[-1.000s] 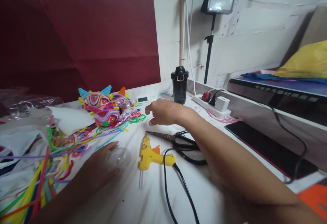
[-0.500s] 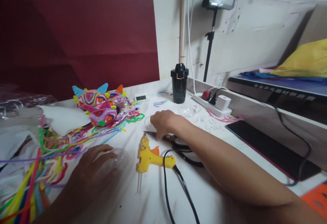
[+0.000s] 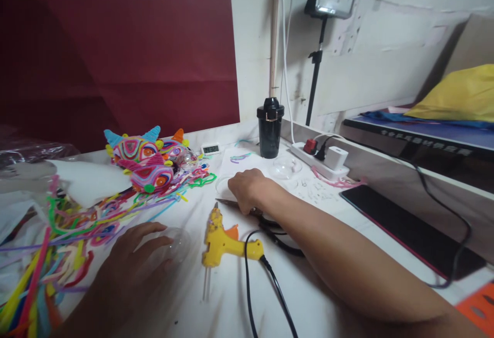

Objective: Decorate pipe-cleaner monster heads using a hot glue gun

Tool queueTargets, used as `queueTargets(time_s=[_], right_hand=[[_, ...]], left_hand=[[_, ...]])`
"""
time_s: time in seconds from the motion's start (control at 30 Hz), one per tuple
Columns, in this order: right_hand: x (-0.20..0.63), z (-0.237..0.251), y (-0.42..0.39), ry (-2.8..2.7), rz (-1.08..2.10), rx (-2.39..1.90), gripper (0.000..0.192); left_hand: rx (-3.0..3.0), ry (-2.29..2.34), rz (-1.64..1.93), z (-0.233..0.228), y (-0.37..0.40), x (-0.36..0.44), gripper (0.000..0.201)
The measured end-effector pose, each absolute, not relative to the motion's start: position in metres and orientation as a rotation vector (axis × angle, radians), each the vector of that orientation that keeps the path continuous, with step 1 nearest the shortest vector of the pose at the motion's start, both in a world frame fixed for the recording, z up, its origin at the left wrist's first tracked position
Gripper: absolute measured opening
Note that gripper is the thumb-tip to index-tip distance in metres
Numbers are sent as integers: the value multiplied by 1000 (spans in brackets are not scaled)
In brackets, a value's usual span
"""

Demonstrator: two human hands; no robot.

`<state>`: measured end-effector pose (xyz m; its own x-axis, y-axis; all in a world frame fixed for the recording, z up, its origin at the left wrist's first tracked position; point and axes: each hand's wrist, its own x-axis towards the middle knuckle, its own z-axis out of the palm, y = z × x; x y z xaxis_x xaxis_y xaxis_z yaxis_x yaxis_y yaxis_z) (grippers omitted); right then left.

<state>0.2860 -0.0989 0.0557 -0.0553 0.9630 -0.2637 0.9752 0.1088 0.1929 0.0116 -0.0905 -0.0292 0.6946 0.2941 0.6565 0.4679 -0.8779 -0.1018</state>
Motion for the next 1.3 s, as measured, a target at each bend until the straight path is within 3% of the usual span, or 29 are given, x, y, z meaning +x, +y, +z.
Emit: queueTargets(time_s=[0.43,0.73,0.87,1.03,1.3], right_hand=[[301,73,-103,2153,120,2111,21],[301,35,-70,2224,156,2141,50],[301,32,-61,2174,181,2176,46],[303,57,-64,2152,249,2260,38],[303,118,-112,2237,510,2426,34]], left_hand=[[-2649,-636,-949,-32,-89,8,20],[-2683,-636,-981,-31,-89,7,21],[-2680,-678,-1003,-33,-88,8,22],[-2641,-752,-981,-36,-85,7,29],[-2645,-884,-889,-46,-80,1,60]])
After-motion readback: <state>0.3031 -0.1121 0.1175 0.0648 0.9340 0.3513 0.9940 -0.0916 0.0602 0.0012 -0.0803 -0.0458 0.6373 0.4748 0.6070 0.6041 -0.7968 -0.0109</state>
